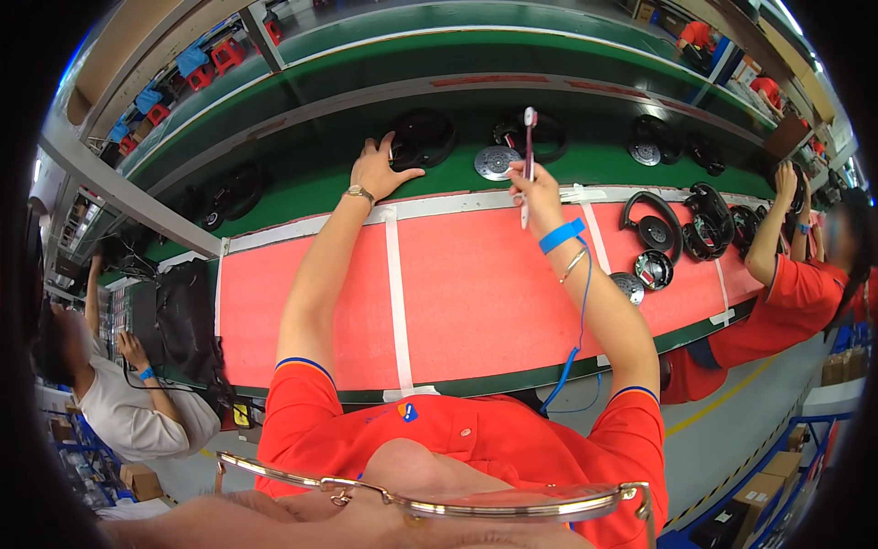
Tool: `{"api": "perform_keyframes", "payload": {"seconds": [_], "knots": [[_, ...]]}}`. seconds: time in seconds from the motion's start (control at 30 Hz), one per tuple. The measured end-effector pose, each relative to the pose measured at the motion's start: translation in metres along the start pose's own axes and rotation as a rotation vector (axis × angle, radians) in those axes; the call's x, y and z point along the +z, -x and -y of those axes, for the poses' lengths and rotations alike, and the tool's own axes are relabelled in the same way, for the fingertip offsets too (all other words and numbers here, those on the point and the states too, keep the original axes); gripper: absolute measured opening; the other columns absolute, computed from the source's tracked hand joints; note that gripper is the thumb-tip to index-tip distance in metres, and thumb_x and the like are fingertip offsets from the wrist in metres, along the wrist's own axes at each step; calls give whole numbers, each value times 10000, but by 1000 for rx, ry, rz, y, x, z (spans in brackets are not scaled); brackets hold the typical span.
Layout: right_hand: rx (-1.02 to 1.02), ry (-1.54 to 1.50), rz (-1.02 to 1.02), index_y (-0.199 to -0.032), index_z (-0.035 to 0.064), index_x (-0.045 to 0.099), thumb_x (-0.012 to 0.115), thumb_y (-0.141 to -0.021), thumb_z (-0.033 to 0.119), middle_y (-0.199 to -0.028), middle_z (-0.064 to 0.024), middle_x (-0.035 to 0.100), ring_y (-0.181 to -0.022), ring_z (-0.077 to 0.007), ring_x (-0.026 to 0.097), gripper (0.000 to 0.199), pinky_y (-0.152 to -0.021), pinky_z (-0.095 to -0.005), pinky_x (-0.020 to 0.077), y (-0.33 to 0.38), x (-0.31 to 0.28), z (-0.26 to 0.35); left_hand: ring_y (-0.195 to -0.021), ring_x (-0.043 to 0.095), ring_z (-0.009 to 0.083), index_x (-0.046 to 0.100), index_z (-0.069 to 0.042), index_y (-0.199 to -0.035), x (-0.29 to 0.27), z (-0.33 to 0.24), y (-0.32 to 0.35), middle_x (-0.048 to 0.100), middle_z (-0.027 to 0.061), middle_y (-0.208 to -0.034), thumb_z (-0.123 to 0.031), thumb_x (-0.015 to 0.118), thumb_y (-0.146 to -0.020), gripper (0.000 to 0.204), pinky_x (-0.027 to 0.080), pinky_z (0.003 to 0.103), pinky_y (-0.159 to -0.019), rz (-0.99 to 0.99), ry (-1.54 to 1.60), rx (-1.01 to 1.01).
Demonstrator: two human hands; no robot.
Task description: Assembling and inspecting headphone components on an electronics production line.
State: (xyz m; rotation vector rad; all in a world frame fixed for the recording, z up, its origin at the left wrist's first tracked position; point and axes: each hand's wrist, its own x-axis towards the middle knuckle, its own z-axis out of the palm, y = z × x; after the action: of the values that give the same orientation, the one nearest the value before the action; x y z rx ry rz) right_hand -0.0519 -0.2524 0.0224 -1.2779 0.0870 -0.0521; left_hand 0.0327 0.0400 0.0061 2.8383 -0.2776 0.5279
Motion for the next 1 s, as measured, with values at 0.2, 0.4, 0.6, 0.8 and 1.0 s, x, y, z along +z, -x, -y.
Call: {"api": "perform_keyframes", "payload": {"seconds": [0.2, 0.4, 0.6, 0.8, 1.0], "knots": [[70, 74, 70, -1010, 17, 586, 581, -863, 17, -821, -20, 582, -642, -64, 507, 146, -514, -188, 374, 29, 8, 8, -962, 611, 358, 483, -45, -1279, 3, -9, -13, 503, 194, -1146, -650, 679, -647, 896, 523, 405, -817, 47, 27, 8], [129, 98, 65, -1047, 7, 569, 567, -870, 15, -901, -38, 593, -646, -58, 502, 177, -489, -180, 357, 35, -3, 1, -914, 625, 346, 519, -24, -1194, -8, -23, -13, 518, 186, -1132, -529, 671, -684, 733, 527, 408, -784, -70, 154, 3], [171, -27, 140, -1133, 29, 512, 545, -942, 337, -967, -61, 568, -618, -64, 497, 364, -401, -162, 236, 56, 10, 27, -824, 631, 332, 529, -37, -1137, -75, -52, 17, 537, 146, -1061, -441, 719, -652, 659, 530, 403, -693, -119, 314, 224], [235, -6, 163, -948, 66, 494, 625, -881, 372, -579, 5, 467, -371, -84, 428, 339, -302, -190, 250, 93, 9, 43, -704, 631, 303, 508, 26, -1142, -125, -92, 106, 517, 155, -1001, -473, 772, -611, 775, 534, 363, -590, -33, 225, 584], [432, 207, 128, -917, 32, 537, 610, -873, 302, -495, -6, 485, -308, -95, 413, 283, -258, -215, 288, 124, -25, 22, -733, 611, 273, 469, 39, -1210, -118, -102, 181, 501, 151, -1029, -398, 757, -668, 754, 523, 357, -552, 229, 272, 504]]}}
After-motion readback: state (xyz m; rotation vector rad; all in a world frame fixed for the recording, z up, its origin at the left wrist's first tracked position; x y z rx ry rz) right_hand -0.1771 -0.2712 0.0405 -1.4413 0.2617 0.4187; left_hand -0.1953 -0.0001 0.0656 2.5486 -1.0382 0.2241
